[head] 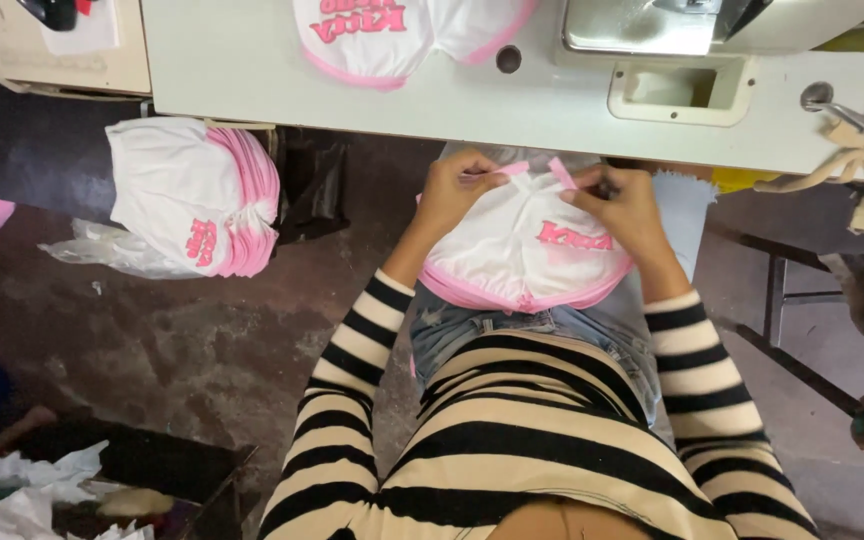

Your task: Trimming excess threads from finished garments using snips and stacking them for further processing.

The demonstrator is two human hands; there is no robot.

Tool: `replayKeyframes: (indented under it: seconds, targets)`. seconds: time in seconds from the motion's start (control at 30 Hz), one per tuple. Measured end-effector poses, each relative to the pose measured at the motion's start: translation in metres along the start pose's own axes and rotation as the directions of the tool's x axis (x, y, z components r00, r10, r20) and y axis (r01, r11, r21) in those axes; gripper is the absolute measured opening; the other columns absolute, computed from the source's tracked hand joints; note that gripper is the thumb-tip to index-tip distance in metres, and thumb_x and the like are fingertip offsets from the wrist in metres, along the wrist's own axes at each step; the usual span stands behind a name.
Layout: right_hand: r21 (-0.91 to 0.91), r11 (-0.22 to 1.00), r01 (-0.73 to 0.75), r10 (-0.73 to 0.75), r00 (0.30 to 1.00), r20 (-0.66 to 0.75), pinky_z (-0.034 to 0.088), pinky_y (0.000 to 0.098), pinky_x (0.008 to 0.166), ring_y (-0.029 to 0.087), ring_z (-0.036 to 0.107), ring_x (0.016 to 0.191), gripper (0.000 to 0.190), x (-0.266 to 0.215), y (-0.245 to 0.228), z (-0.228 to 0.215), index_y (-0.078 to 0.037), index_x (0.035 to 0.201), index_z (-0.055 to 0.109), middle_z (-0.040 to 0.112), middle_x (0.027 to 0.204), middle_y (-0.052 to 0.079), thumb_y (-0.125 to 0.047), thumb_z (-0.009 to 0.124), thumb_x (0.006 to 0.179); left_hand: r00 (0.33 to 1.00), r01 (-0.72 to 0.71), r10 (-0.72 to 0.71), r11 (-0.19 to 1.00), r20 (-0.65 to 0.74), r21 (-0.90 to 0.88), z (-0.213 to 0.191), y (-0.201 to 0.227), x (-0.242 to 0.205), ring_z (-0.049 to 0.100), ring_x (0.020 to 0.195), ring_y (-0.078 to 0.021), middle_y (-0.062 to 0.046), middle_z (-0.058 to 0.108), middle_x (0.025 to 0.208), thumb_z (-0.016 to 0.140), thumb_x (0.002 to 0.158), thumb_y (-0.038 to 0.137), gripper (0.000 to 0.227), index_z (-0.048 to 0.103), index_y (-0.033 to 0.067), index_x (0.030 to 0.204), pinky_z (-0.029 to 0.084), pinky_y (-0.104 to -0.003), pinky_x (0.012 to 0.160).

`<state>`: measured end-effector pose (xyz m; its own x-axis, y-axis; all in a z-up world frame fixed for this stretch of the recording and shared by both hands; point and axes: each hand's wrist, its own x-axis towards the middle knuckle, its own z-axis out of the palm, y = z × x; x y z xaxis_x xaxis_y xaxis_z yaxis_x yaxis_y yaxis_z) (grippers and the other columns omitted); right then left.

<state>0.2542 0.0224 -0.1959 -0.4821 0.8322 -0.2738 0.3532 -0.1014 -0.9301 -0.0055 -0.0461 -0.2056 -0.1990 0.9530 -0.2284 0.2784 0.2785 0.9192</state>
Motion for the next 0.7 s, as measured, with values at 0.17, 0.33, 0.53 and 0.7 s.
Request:
replayKeyframes:
  seconds: [0.17, 0.33, 0.53, 0.7]
  targets:
    - [0.113, 0.993, 0.035, -0.015, 0.985, -0.173, 0.048, 0.0188, 0.063, 0.005, 0.056, 0.071, 0.018, -0.028, -0.088, -0.032, -0.001, 0.096, 0.076, 0.068, 0.081, 0.006, -0.003, 0.089, 0.085, 0.971, -0.235, 0.239, 0.962, 0.007, -0.139, -0.027, 0.089, -0.005, 0.068, 0.082, -0.0084, 0.001, 0.074, 0.085, 0.087, 0.086, 0.02, 0.013, 0.08, 0.0151, 0.095, 0.056, -0.026, 0.082]
    - [0.259, 0.949, 0.182, -0.096, 0.945, -0.311, 0.045, 0.0181, 0.062, 0.007, 0.057, 0.07, 0.022, -0.038, -0.13, -0.053, 0.002, 0.088, 0.07, 0.071, 0.09, 0.013, 0.004, 0.09, 0.081, 0.855, -0.49, 0.506, 0.86, 0.112, -0.14, -0.051, 0.195, 0.023, 0.067, 0.08, -0.0141, -0.003, 0.072, 0.084, 0.086, 0.087, 0.012, 0.012, 0.079, 0.0111, 0.095, 0.055, -0.031, 0.083]
    - [0.255, 0.961, 0.108, 0.03, 0.874, -0.485, 0.034, 0.0194, 0.049, 0.001, 0.045, 0.056, 0.026, -0.018, -0.127, -0.079, -0.009, 0.108, 0.067, 0.061, 0.078, -0.004, -0.004, 0.085, 0.089, 0.827, -0.519, 0.493, 0.854, 0.271, 0.03, 0.01, 0.223, 0.119, 0.07, 0.075, -0.0077, 0.006, 0.076, 0.079, 0.088, 0.077, 0.023, 0.02, 0.07, 0.0179, 0.084, 0.052, -0.025, 0.069]
    - [0.364, 0.931, -0.012, 0.186, 0.875, -0.447, 0.042, 0.0202, 0.049, 0.005, 0.054, 0.062, 0.041, 0.008, -0.086, -0.081, -0.007, 0.126, 0.072, 0.069, 0.088, -0.006, -0.013, 0.081, 0.087, 0.702, -0.579, 0.71, 0.522, 0.057, 0.627, 0.068, 0.193, 0.119, 0.05, 0.081, -0.0267, -0.001, 0.052, 0.079, 0.085, 0.071, 0.014, 0.037, 0.049, 0.016, 0.077, 0.037, -0.043, 0.059]
